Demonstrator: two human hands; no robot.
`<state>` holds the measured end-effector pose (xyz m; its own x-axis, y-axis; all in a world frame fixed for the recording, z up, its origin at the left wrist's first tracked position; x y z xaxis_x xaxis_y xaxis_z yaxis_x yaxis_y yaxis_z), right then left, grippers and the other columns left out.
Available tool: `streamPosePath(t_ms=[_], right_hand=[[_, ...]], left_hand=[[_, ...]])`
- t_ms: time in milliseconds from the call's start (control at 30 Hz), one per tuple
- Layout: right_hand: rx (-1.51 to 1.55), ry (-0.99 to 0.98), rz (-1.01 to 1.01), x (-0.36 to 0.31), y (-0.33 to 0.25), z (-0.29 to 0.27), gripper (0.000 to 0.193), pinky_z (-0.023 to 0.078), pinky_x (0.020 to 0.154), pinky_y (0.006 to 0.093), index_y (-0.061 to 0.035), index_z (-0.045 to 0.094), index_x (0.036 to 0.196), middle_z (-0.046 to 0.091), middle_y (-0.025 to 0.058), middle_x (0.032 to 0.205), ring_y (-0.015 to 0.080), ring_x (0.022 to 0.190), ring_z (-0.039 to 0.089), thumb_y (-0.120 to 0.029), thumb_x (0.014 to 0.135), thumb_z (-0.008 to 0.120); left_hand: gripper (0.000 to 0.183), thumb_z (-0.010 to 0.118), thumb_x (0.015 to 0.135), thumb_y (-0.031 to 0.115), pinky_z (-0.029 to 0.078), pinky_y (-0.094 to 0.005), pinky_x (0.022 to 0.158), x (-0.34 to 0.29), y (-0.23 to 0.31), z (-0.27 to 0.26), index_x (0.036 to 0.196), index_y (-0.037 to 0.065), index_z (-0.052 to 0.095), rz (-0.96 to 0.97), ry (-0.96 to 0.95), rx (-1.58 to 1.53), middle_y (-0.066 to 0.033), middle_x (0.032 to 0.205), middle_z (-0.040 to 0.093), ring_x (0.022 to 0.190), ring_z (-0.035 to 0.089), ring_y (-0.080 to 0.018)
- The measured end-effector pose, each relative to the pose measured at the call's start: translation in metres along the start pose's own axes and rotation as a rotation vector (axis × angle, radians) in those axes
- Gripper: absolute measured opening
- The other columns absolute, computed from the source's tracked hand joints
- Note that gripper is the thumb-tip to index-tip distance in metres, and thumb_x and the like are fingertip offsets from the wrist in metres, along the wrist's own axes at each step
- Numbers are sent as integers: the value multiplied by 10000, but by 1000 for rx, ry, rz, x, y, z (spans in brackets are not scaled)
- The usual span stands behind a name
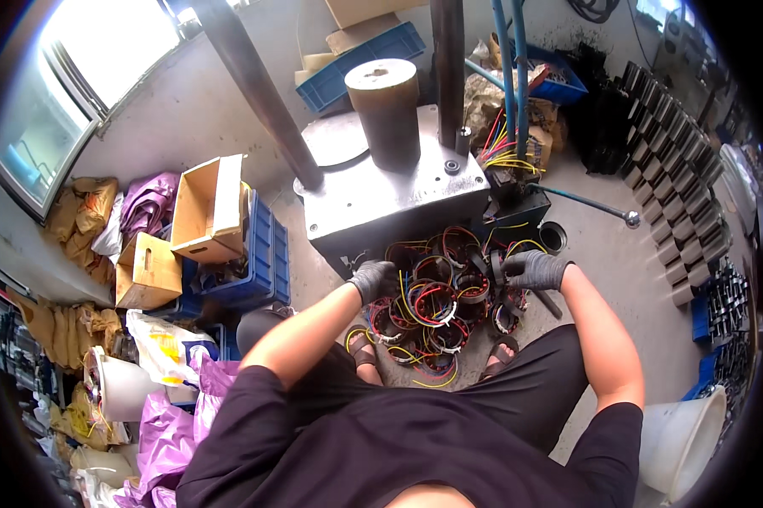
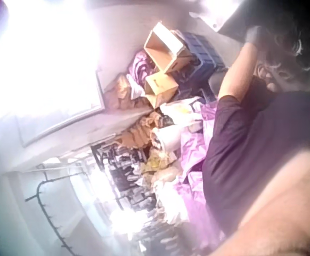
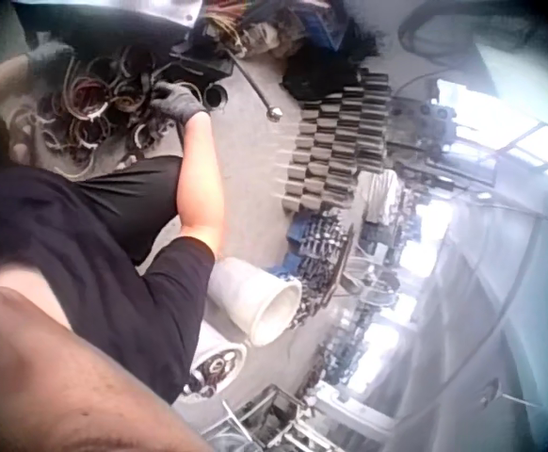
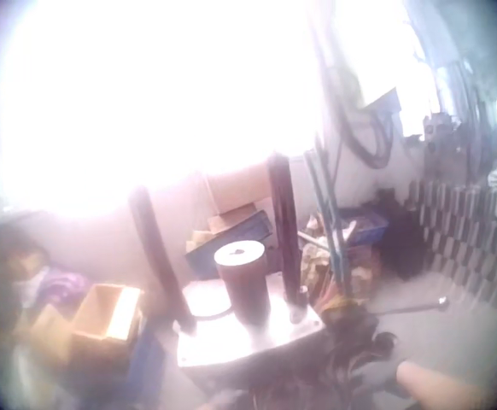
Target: The person trims stator wires using shears, unwraps and wipes metal sleeves with a cloth, and presses the stator coils into the sleeves using a press machine.
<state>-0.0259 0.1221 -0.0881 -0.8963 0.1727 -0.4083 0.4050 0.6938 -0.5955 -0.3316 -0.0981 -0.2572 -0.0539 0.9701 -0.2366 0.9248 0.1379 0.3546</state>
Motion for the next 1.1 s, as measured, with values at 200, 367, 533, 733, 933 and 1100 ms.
streamPosePath(t_ms=[200,367,533,733,933,1100], right_hand=[[-127,270,-160,-3,-41,-32,477,531,968,418,-108,678,1249,645,192,1171,368,1066,647,-243,795,735],[-209,505,-365,4,-132,-59,499,508,1001,451,-69,612,1307,633,193,1191,386,1132,615,-268,864,725],[-598,824,-513,31,-261,-141,529,460,990,472,-50,569,1309,638,194,1201,386,1107,598,-188,824,729],[-759,905,-264,143,-324,-235,723,323,1177,457,-112,529,1448,547,155,1475,334,1403,465,-441,837,731],[-710,849,-220,153,-325,-233,789,412,1084,470,-94,601,1366,676,208,1248,416,1239,561,-448,707,852],[-150,1080,-541,44,-257,-164,747,453,1008,471,-79,635,1264,657,156,1183,337,1081,593,-377,641,920]], left_hand=[[365,654,974,322,553,-304,781,-44,133,-213,1193,30,679,-185,207,-676,-58,975,708,818,640,-137],[338,645,974,286,544,-380,869,-48,107,-276,1152,2,693,-202,706,-533,-162,997,748,918,706,-246],[387,660,947,322,541,-413,943,-9,52,-262,1163,2,691,-255,670,-409,-191,1089,743,1014,709,-343],[449,668,941,266,533,-402,963,23,16,-254,1289,-14,620,-333,715,-647,-206,1175,718,1070,696,-323],[800,785,845,183,443,-424,1101,32,7,-268,1520,40,380,-357,1006,-718,-261,1420,525,1297,546,-385],[1145,828,791,177,432,-418,1131,57,27,-282,1628,74,52,-273,944,-752,-250,1528,404,1354,500,-383]])
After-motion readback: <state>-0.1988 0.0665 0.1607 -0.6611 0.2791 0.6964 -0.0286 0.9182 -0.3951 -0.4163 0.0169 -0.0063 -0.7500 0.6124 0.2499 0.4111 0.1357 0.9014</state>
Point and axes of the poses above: each hand's wrist, its own x-axis towards the middle knuckle, its own z-axis out of the palm, y = z × x, the point moved 7 cm from there along x, towards the middle knuckle
